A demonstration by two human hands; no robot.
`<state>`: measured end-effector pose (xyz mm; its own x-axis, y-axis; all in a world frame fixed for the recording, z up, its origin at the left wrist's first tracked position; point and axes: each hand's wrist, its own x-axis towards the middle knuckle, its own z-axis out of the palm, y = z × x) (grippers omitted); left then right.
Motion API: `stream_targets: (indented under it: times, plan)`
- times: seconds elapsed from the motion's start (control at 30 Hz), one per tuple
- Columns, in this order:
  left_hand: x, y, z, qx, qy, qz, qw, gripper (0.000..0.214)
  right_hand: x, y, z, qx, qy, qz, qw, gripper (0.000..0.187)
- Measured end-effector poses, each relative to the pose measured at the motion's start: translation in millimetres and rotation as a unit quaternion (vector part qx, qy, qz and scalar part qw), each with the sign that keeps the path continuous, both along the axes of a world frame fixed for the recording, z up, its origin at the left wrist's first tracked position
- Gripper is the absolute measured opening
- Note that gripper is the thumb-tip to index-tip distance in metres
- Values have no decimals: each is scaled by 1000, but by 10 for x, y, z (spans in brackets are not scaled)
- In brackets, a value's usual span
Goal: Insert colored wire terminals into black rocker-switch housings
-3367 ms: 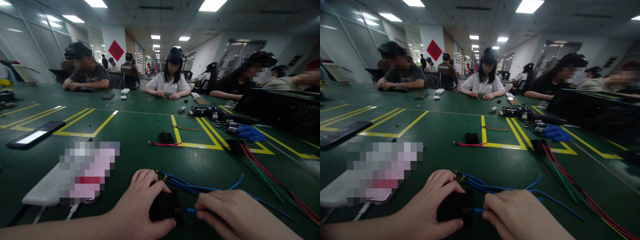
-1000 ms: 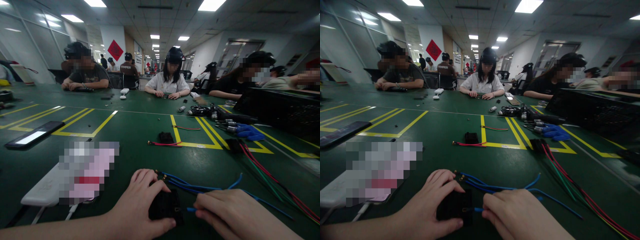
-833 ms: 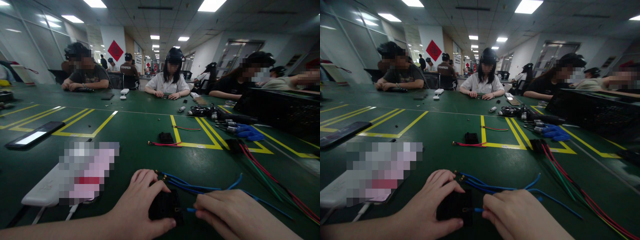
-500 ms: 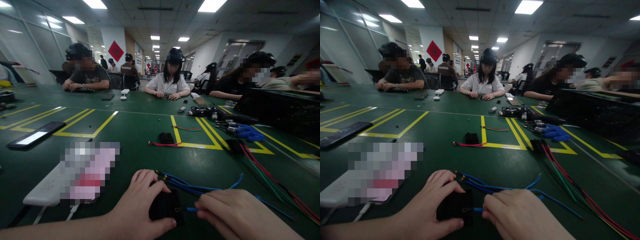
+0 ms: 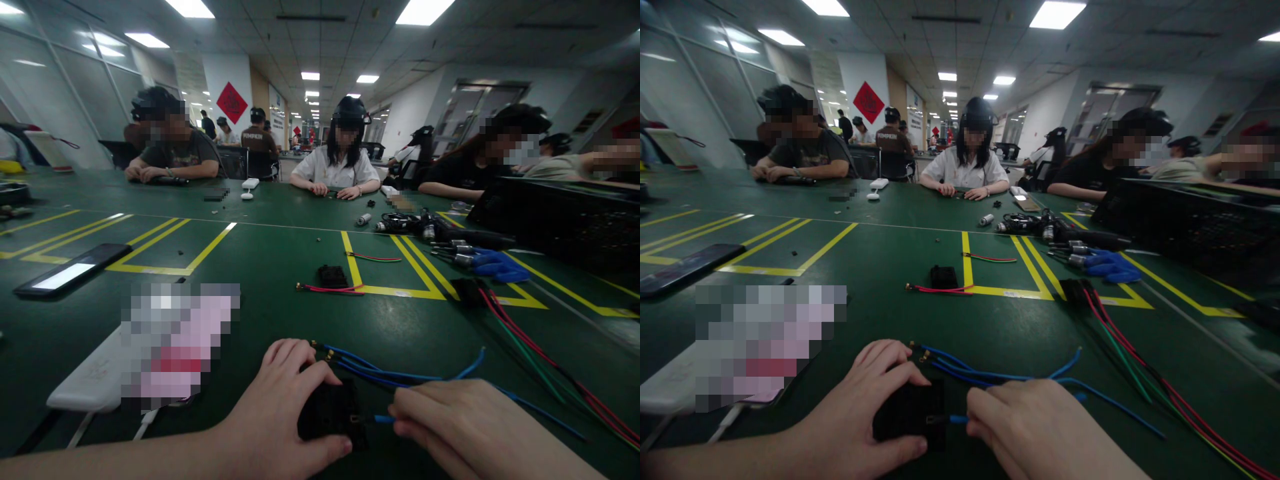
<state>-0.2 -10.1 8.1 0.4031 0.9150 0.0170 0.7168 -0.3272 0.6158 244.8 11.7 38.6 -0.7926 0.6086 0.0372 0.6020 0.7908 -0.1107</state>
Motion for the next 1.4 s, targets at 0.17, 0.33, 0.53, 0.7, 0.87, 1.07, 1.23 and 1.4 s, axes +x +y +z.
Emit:
stream_targets:
  times: [0.17, 0.33, 0.53, 0.7, 0.87, 1.07, 1.23, 1.4]
  plan:
    - [2, 5, 7, -9, 3, 0, 1000, 43, 15, 11, 19, 32, 10, 20, 999, 19]
    - [-1, -6, -4, -1, -4, -1, 1000, 44, 36, 1, 23, 45, 15, 27, 998, 17]
    - [0, 3, 16, -7, -6, 3, 1000, 42, 13, 5, -20, 3, -3, 0, 1000, 23]
    - [-3, 3, 14, -6, -5, 0, 1000, 42, 14, 1, -9, 8, 8, 7, 1000, 22]
    - [-10, 2, 0, -2, -3, -1, 1000, 43, 38, -6, 18, 31, 11, 25, 999, 20]
    - [-9, -2, -13, 1, -6, 1, 1000, 43, 3, 17, 15, 32, 3, 27, 999, 19]
    - [-10, -4, -3, 1, -5, 0, 1000, 43, -9, 23, 22, 15, -7, 11, 1000, 22]
    - [-9, 4, -6, 1, -2, 0, 1000, 43, -8, 33, 38, 18, -17, 11, 1000, 22]
